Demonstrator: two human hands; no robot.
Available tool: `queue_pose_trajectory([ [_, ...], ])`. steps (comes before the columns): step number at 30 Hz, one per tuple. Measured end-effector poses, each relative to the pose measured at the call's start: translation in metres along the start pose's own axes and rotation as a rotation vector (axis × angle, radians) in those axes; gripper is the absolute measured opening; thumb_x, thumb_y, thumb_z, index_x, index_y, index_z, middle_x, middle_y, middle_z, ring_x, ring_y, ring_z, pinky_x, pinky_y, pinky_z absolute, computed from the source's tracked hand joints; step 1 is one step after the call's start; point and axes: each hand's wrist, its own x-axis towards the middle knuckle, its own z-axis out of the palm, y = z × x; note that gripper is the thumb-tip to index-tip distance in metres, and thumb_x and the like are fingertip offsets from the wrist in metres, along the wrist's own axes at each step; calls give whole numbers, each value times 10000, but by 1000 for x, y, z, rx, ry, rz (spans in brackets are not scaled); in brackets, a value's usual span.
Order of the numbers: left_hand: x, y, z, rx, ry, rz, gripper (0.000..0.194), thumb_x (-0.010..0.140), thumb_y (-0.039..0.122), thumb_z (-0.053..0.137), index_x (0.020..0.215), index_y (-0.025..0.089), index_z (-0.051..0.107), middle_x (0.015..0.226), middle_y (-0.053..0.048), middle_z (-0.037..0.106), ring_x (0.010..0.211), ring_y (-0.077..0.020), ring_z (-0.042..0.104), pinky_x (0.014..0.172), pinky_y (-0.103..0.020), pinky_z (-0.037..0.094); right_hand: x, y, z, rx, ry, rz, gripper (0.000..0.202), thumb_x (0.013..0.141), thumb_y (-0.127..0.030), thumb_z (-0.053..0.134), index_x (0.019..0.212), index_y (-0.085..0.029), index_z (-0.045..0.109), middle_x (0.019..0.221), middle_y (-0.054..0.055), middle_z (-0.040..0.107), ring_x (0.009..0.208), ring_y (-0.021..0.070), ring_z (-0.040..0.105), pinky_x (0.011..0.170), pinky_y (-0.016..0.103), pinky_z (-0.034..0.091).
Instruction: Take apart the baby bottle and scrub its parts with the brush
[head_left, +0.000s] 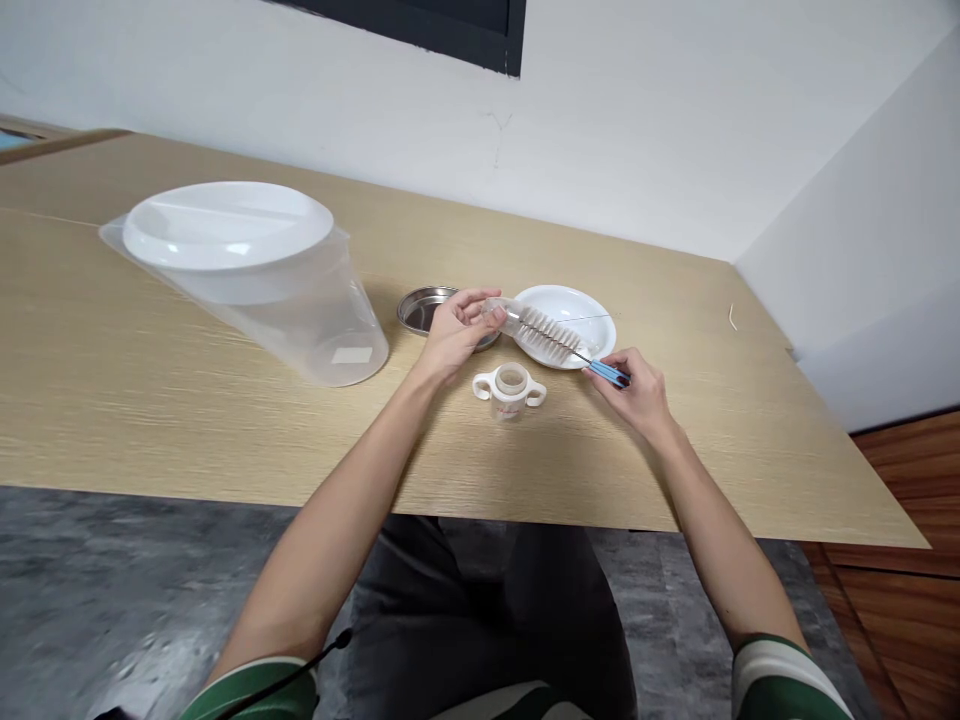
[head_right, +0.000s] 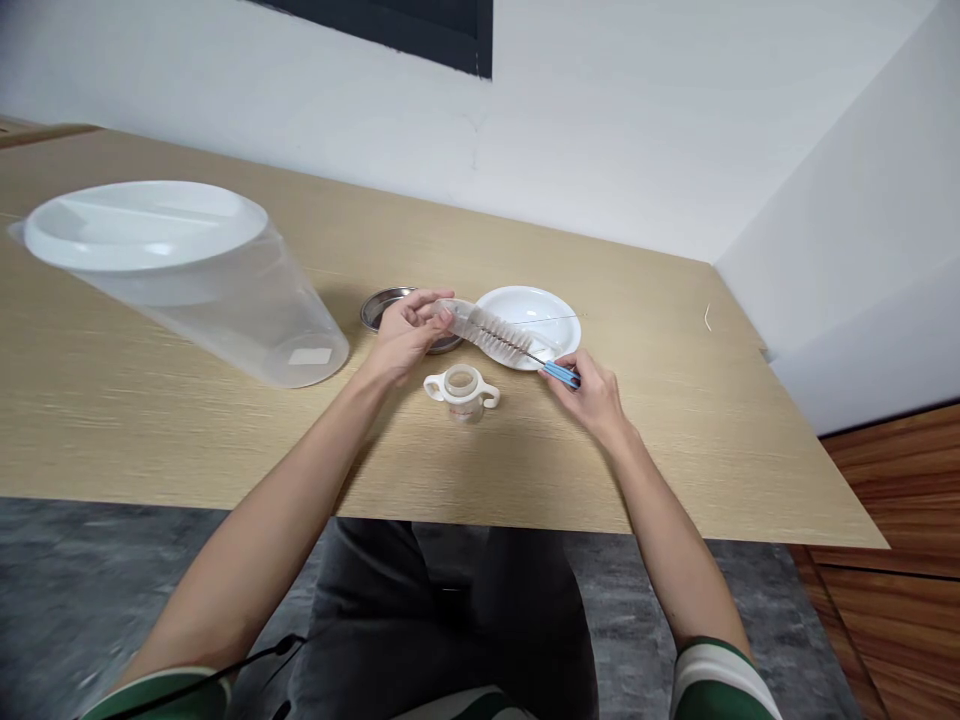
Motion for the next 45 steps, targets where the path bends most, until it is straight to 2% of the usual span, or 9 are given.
queue_pose_trajectory([
  [8, 0, 1, -3, -8, -83, 41, 552, 592, 390, 959, 1046, 187, 719, 1138, -121, 760, 1019, -223, 729, 923, -346, 587, 0, 3, 0, -5, 50, -6, 283, 900, -482, 700, 939, -203, 680, 819, 46, 748, 609, 141, 632, 573, 266, 477],
  [15, -2, 2, -3, -54, -149, 30, 553, 615, 375, 956, 1077, 186, 718, 1127, -130, 763, 1038, -235, 731, 969, -380, 569, 1, 0, -2, 5, -14, -1, 294, 963, -460, 610, 903, -189, 707, 651, 7, 665, 504, 113, 517, 528, 258, 403],
  [26, -4, 4, 1, 19, -122, 50, 577, 588, 393, 962, 1051, 169, 701, 1163, -141, 745, 1084, -258, 712, 992, -412, 574, 1, 1, -3, -13, -81, 8, 326, 989, -466, 544, 891, -191, 690, 684, 20, 680, 552, 131, 543, 582, 271, 406],
  [32, -5, 6, 3, 56, -122, 105, 542, 586, 340, 957, 1020, 165, 683, 1150, -135, 746, 1116, -254, 698, 968, -381, 584, 0, 1, -4, -9, -88, 7, 324, 996, -449, 534, 890, -187, 692, 690, 22, 687, 555, 130, 550, 576, 268, 395],
  [45, -7, 9, 5, 75, -129, 96, 518, 587, 271, 937, 1020, 173, 671, 1191, -142, 728, 1128, -258, 682, 979, -391, 565, 1, 0, -4, -32, -127, 37, 389, 1004, -503, 482, 891, -194, 689, 677, 28, 685, 538, 138, 537, 568, 277, 399],
])
